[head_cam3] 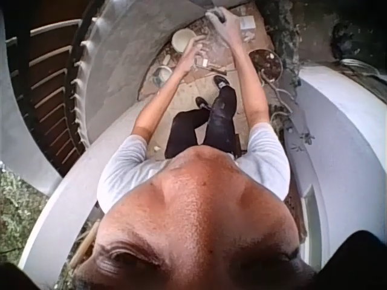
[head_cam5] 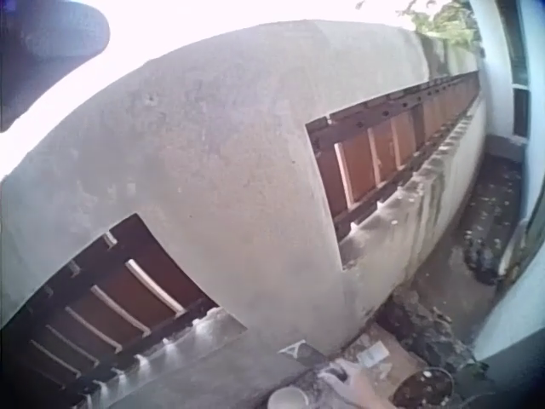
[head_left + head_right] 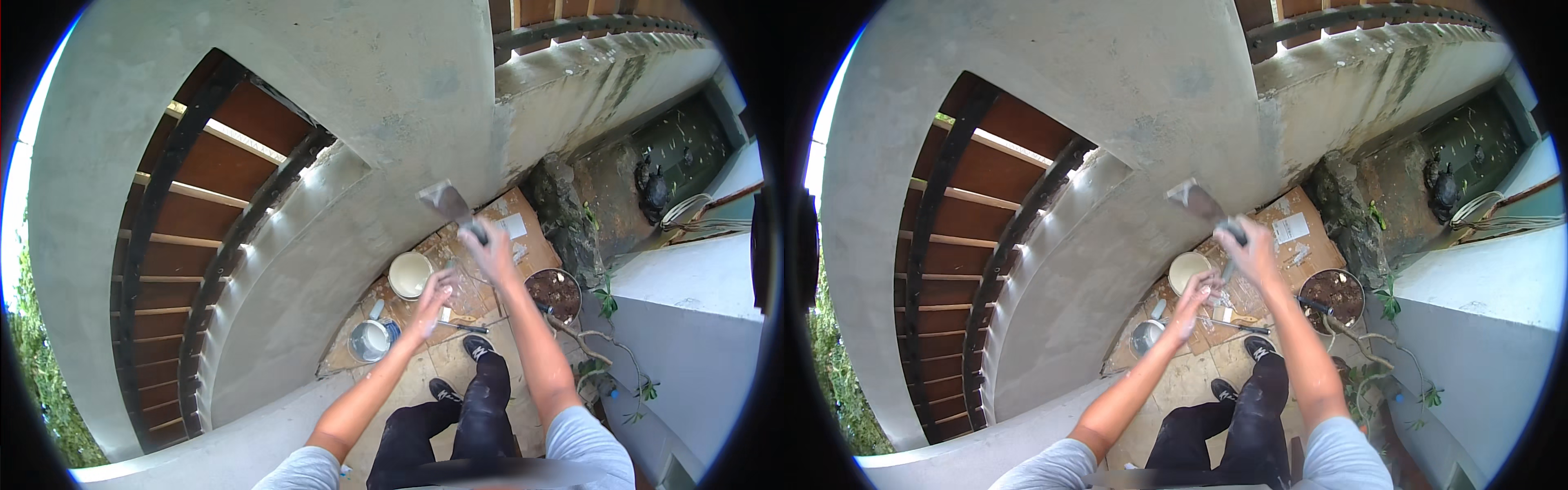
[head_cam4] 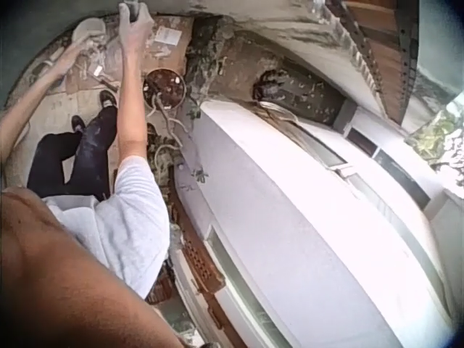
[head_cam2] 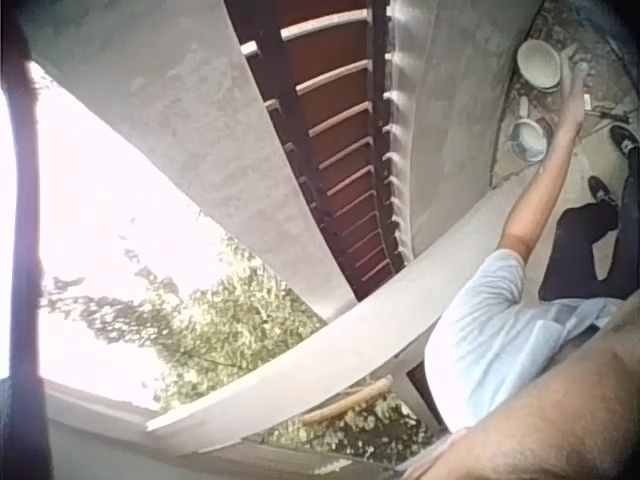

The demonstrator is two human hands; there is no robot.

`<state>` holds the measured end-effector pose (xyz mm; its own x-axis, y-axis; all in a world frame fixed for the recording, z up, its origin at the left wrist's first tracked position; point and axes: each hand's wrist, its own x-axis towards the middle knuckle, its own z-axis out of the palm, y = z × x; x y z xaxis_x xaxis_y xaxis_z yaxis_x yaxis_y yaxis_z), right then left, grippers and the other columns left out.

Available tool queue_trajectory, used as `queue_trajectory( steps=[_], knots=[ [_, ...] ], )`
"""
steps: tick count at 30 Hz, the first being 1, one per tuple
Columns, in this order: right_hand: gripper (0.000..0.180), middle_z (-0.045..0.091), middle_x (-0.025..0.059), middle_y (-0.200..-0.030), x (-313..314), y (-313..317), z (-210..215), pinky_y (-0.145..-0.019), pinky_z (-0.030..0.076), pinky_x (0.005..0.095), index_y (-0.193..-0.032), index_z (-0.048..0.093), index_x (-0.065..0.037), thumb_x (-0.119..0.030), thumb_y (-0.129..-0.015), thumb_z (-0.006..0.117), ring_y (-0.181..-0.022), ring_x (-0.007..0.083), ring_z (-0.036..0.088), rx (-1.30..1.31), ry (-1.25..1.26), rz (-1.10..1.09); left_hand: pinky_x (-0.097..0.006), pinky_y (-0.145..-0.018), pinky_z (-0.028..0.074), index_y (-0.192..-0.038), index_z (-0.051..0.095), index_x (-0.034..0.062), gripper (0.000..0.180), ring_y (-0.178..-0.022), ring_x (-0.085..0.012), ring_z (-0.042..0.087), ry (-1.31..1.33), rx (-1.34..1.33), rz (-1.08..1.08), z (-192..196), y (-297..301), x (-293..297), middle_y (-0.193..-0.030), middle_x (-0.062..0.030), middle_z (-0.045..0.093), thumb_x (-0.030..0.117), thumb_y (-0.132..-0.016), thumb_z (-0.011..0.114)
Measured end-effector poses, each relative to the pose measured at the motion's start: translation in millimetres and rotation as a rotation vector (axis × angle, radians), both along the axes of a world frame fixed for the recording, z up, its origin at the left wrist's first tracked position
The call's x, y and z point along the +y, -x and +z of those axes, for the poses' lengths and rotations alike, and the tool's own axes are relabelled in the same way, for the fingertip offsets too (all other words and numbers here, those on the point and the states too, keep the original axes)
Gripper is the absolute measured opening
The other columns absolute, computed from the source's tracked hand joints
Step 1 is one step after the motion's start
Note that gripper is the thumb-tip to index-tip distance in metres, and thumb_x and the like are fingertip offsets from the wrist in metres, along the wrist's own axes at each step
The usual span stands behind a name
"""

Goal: Applying putty or plaster to a concrete wall on a balcony using a spatula tool.

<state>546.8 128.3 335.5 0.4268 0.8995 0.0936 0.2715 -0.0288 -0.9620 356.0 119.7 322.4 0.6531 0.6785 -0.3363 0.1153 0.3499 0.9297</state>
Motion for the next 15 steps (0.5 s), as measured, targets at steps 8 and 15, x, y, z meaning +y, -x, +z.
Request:
queue_trajectory(
  steps=[8,15],
  knots=[
    [0.041,0.049,0.0138,-0.057,106,-96,18,-0.053,0.04,0.0343,-0.083,0.064,0.001,-0.039,-0.083,0.068,-0.053,0.0181,0.043,-0.355,-0.048,-0.127,-0.026,-0.074,0.046,-0.125,0.045,0.0042,0.036,-0.084,-0.0127,0.056,0.141,0.083,0.166,-58,-5,-141,-0.103,-0.0057,0.058,0.02,-0.094,0.055],
    [0.052,0.054,0.0173,-0.054,129,-116,62,-0.053,0.044,0.038,-0.076,0.065,-0.001,-0.053,-0.079,0.067,-0.052,0.0335,0.054,-0.486,0.063,-0.048,-0.029,-0.073,0.047,-0.121,0.047,0.0036,0.034,-0.08,-0.0149,0.058,0.068,0.446,0.164,-72,66,-167,-0.094,-0.0066,0.06,0.014,-0.091,0.059]
  ],
)
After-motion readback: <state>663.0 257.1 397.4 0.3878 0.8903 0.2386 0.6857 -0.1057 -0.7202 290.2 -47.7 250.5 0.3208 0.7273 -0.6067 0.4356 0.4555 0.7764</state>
